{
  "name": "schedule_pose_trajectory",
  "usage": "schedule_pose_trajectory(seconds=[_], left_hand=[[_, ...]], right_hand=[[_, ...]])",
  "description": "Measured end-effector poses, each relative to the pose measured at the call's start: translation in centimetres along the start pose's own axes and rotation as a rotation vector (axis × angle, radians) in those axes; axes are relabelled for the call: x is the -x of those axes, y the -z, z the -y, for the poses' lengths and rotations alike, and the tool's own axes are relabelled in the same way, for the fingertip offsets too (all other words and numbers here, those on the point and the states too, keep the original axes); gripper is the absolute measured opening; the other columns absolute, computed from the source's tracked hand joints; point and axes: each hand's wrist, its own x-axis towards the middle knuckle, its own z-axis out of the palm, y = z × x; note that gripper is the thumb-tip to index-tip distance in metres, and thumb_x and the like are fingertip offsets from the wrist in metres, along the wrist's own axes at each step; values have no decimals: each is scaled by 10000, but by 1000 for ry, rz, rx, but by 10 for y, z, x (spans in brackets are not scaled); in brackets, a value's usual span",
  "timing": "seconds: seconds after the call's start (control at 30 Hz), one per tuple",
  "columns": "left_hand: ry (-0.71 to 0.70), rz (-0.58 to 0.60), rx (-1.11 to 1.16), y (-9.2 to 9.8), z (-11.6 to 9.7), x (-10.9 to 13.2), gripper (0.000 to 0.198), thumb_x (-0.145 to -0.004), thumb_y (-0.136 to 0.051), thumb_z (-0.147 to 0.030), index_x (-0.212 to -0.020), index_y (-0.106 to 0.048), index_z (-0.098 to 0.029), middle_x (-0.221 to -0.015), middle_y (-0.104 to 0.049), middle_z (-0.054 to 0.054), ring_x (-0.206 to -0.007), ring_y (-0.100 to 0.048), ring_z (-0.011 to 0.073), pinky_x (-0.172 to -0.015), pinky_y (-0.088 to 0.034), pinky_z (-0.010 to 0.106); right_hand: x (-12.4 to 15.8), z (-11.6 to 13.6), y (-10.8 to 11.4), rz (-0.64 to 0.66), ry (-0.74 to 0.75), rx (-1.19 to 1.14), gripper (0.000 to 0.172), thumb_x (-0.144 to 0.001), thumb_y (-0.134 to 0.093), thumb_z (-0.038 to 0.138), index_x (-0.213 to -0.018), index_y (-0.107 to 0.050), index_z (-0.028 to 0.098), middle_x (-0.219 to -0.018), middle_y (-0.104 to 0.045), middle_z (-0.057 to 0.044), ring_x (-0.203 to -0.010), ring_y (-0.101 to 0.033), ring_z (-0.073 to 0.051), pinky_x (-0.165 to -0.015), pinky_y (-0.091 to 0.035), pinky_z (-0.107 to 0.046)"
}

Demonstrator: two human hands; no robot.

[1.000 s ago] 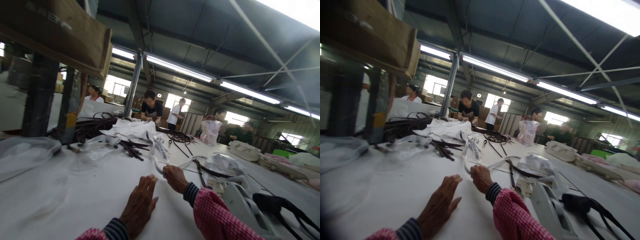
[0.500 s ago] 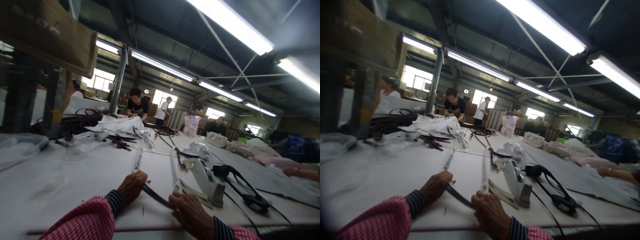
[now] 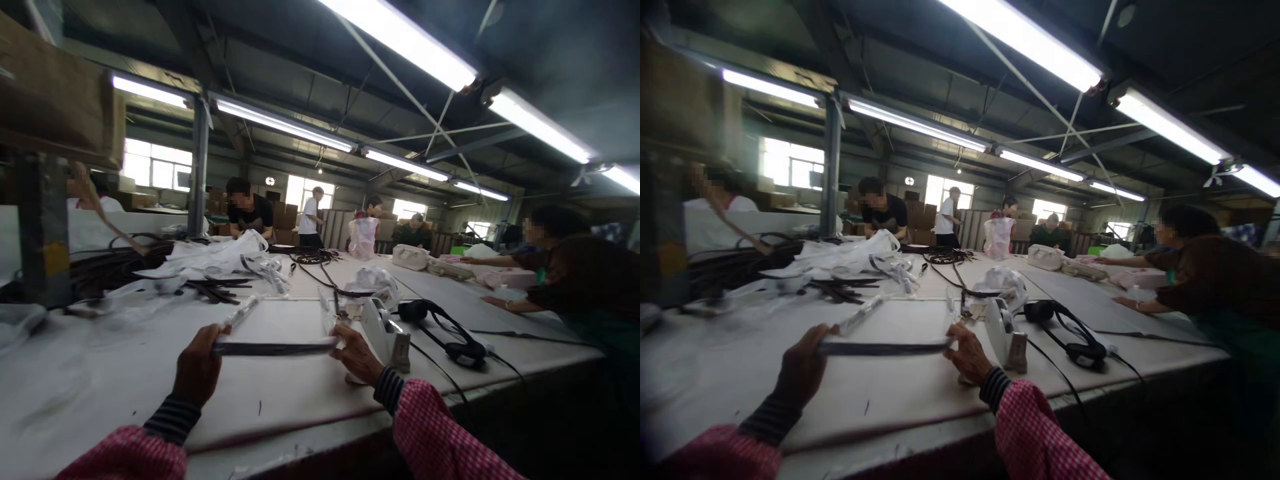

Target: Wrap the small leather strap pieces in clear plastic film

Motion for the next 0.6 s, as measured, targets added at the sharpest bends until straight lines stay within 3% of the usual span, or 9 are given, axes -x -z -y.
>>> schedule_pose_trajectory(seconds=[0.07, 0.13, 0.2, 0.23, 0.27, 0.33, 0.4, 0.5, 0.6], left_hand=[[-74, 164, 140, 0, -23, 21, 187, -946, -403, -273, -871, -565, -216, -877, -639, 69, -857, -644, 237, -783, -491, 336], [-75, 457, 306, -1, -52, 41, 161, -908, -494, -306, -1014, -587, -228, -960, -658, 64, -896, -654, 238, -799, -521, 342], [21, 762, 475, 3, -78, 51, 501, -822, -653, -379, -1291, -501, -286, -1125, -659, 66, -897, -670, 233, -768, -563, 336], [82, 859, 577, 7, -87, 50, 644, -804, -688, -414, -1385, -425, -319, -1235, -630, 81, -917, -675, 237, -752, -579, 337], [153, 901, 681, 12, -94, 44, 721, -816, -684, -453, -1446, -353, -340, -1334, -582, 104, -948, -678, 247, -721, -591, 335], [283, 853, 824, 19, -99, 27, 721, -897, -587, -513, -1507, -247, -334, -1440, -495, 159, -1020, -668, 286, -596, -581, 304], [297, 778, 704, 21, -99, 12, 696, -936, -557, -515, -1526, -245, -320, -1466, -469, 179, -1128, -629, 331, -542, -558, 276], [-16, 824, 337, 8, -102, 14, 584, -912, -659, -421, -1453, -447, -357, -1504, -472, 100, -1329, -496, 345, -831, -587, 375], [-331, 922, 141, -16, -109, 37, 350, -942, -590, -234, -1272, -621, -348, -1449, -565, 28, -1342, -508, 279, -1044, -474, 423]], right_hand=[[-6, 12, 5, -60, 39, -124, 117, -761, -582, 114, -834, -546, 198, -1058, -631, -46, -999, -593, -203, -777, -474, -293], [-6, 31, 16, -50, 73, -370, 112, -754, -646, 160, -804, -551, 195, -1108, -633, -60, -1038, -596, -214, -783, -504, -300], [1, 52, 32, 53, 70, -687, 187, -729, -748, 242, -794, -581, 189, -1112, -631, -66, -1028, -596, -221, -792, -529, -321], [6, 62, 40, 143, 60, -814, 221, -729, -780, 290, -797, -598, 185, -1112, -631, -68, -1018, -596, -220, -784, -538, -326], [13, 72, 47, 228, 56, -900, 252, -736, -796, 337, -800, -610, 180, -1103, -637, -71, -999, -601, -217, -779, -542, -330], [29, 87, 56, 377, 77, -976, 306, -740, -823, 392, -794, -620, 169, -1059, -666, -76, -967, -613, -210, -809, -536, -339], [47, 97, 56, 480, 119, -968, 319, -749, -835, 397, -798, -625, 161, -1023, -687, -76, -959, -626, -205, -853, -518, -340], [76, 98, 43, 544, 170, -891, 240, -820, -786, 361, -837, -655, 160, -1116, -671, -83, -1021, -636, -204, -857, -509, -310], [99, 80, 30, 480, 125, -742, 235, -862, -744, 315, -1064, -686, 210, -1278, -616, -75, -1097, -635, -203, -749, -508, -246]])
